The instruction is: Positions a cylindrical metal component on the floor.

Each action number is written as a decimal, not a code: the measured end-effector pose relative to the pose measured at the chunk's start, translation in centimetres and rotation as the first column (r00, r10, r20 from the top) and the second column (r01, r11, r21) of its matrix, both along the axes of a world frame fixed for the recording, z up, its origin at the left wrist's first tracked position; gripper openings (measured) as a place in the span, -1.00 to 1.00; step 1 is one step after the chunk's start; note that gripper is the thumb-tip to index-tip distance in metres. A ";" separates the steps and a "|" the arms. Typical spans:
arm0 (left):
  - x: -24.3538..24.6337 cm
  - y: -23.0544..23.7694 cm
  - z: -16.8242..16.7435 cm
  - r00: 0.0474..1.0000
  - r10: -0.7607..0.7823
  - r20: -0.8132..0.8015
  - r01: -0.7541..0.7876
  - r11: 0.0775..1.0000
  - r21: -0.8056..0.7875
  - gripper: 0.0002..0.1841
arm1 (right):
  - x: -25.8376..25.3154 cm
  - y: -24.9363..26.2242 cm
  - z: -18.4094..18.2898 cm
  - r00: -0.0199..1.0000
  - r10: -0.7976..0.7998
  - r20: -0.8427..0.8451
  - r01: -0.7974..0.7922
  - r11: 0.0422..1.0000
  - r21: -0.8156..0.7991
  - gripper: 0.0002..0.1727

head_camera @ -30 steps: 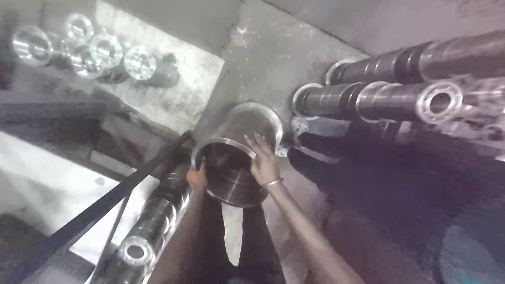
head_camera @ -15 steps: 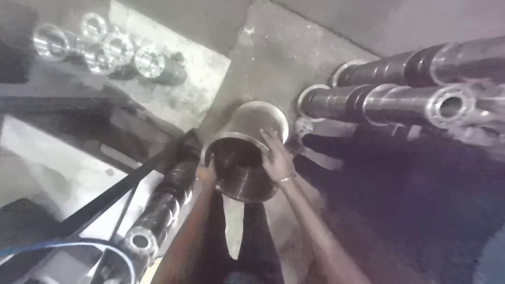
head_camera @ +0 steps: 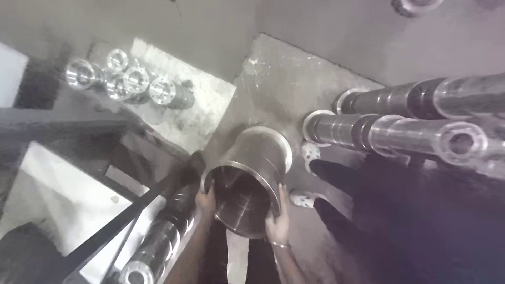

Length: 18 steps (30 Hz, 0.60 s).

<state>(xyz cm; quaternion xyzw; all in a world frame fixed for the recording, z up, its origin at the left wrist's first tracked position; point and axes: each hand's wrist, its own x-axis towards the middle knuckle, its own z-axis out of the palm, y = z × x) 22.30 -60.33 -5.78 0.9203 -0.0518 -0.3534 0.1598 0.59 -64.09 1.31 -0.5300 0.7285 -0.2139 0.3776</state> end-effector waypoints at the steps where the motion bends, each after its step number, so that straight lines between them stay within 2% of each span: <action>1: 0.1 0.2 0.0 1.000 0.000 0.000 0.000 1.000 -0.005 -0.51 | 0.2 -0.2 0.2 1.000 0.007 -0.010 -0.007 1.000 0.002 -0.19; 4: 1.0 0.1 -0.2 1.000 -0.011 -0.004 0.011 1.000 -0.010 -0.49 | 1.1 -1.5 0.1 0.994 0.068 -0.081 -0.072 0.996 -0.054 -0.16; 6: 1.3 -0.5 -0.4 0.999 0.053 0.000 -0.053 0.998 -0.025 -0.52 | 1.9 -2.7 -0.1 0.987 0.096 -0.130 -0.108 0.990 -0.086 -0.18; 8: 1.5 -1.0 -0.2 0.993 0.110 -0.038 -0.110 0.994 -0.002 -0.49 | 2.4 -3.7 0.1 0.973 0.133 -0.188 -0.147 0.987 -0.064 -0.16; 11: 1.4 -0.6 -0.3 0.983 0.172 -0.068 -0.172 0.985 0.001 -0.46 | 2.9 -5.3 0.4 0.963 0.196 -0.184 -0.202 0.979 -0.013 -0.07; 15: 0.5 -0.8 0.1 0.961 0.244 -0.134 -0.245 0.969 0.004 -0.42 | 3.5 -8.7 0.6 0.930 0.302 -0.209 -0.311 0.950 -0.011 -0.11; 17: -0.1 -1.0 1.0 0.927 0.310 -0.213 -0.325 0.945 -0.039 -0.34 | 3.8 -10.4 1.1 0.917 0.334 -0.217 -0.346 0.938 -0.023 -0.16; 18: 0.2 -1.1 1.3 0.912 0.315 -0.262 -0.348 0.933 -0.092 -0.23 | 4.2 -11.5 1.2 0.911 0.351 -0.215 -0.363 0.932 -0.016 -0.16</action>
